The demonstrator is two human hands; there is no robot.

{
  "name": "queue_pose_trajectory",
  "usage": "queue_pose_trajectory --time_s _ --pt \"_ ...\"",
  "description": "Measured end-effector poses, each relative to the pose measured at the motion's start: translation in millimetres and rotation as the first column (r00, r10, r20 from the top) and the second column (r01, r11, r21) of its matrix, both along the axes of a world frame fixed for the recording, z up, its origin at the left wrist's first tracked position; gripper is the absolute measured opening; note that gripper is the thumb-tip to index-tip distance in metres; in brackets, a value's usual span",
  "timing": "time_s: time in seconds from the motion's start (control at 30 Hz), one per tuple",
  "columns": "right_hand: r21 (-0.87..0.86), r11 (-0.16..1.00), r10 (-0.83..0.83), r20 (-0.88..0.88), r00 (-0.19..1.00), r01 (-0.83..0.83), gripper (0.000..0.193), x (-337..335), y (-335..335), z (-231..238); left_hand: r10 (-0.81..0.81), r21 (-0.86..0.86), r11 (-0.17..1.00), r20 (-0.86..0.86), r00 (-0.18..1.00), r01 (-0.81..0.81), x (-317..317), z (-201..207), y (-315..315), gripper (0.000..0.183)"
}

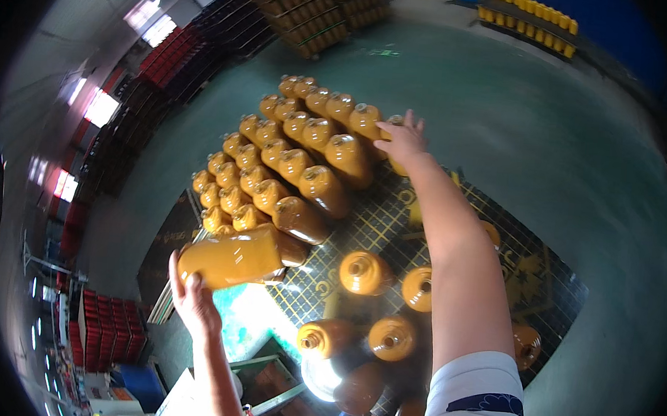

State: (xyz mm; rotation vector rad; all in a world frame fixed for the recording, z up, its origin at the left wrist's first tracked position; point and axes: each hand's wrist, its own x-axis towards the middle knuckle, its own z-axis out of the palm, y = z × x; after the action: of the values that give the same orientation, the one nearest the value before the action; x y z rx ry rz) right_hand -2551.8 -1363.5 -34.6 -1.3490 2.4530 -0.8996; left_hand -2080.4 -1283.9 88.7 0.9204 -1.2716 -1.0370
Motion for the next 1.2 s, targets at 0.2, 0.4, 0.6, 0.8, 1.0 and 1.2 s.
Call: queue_pose_trajectory --time_s 0.2,0.4,0.6,0.8,1.0,1.2 --pt "-0.283 0.958 -0.055 -0.037 0.998 0.042 0.042 8 8 -28 0.172 0.248 0.965 -0.338 0.925 -0.088 119 -24 75 0.072" --pt "-0.529 0.848 -0.002 0.043 0.999 0.025 0.041 2 79 19 0.271 0.402 0.915 -0.567 0.778 -0.026 170 -51 130 0.059" --pt "-0.703 0.711 0.302 0.311 0.901 0.004 0.035 93 202 142 -0.027 0.384 0.818 -0.717 0.696 0.427 220 -86 163 0.051" --pt "-0.434 0.838 0.423 0.9 0.109 0.332 0.043 267 285 157 0.039 0.437 0.802 -0.719 0.694 0.408 263 -151 198 0.045" --pt "-0.094 0.977 0.176 0.867 -0.466 0.194 0.075 453 328 57 0.47 0.555 0.524 -0.821 0.325 0.646 280 -193 218 0.049" --pt "0.147 0.983 -0.035 0.745 -0.666 0.112 0.07 561 325 -12 0.353 0.319 0.4 -0.919 0.176 0.86 326 -243 223 0.051"
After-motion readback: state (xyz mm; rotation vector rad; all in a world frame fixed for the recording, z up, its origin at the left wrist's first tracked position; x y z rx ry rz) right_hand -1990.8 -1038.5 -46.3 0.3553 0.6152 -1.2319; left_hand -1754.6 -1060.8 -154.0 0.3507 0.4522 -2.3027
